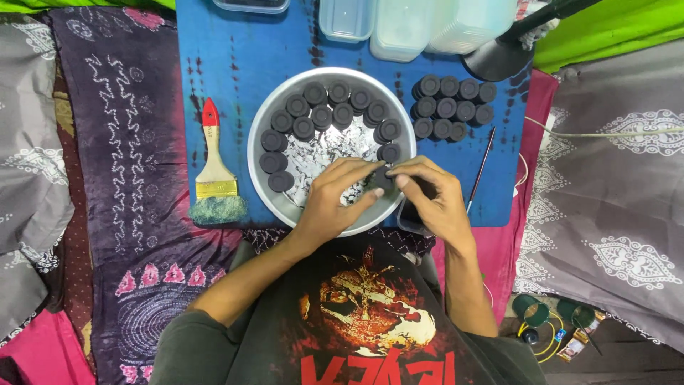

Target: The person uses a small brush to apply black paint to the edges of small, round, dark objects. They hold each object in their left hand while painting with their right hand, then place the painted items onto a blue table next to a group of similar objects.

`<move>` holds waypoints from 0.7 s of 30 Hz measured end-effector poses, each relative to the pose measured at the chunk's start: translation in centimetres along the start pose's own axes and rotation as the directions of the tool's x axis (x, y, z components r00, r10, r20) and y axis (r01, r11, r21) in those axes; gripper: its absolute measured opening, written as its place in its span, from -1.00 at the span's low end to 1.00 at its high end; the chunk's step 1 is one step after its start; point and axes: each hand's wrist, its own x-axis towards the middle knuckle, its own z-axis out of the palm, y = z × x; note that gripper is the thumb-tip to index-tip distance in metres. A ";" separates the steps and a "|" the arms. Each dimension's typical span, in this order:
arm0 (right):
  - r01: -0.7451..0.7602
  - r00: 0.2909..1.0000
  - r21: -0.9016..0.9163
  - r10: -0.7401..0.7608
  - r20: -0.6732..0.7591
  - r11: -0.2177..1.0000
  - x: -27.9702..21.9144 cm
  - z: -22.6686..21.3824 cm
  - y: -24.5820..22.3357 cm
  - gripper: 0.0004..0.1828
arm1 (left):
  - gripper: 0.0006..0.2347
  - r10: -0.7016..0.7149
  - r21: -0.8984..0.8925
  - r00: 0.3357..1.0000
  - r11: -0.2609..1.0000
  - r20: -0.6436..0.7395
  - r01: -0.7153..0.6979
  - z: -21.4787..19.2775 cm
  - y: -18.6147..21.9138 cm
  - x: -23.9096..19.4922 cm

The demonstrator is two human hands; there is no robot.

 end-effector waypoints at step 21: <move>0.151 0.971 -0.085 -0.164 -0.173 0.985 -4.8 -2.3 1.1 -0.85 | -0.62 -0.183 -0.115 0.983 0.976 0.029 0.185 4.1 3.1 -0.4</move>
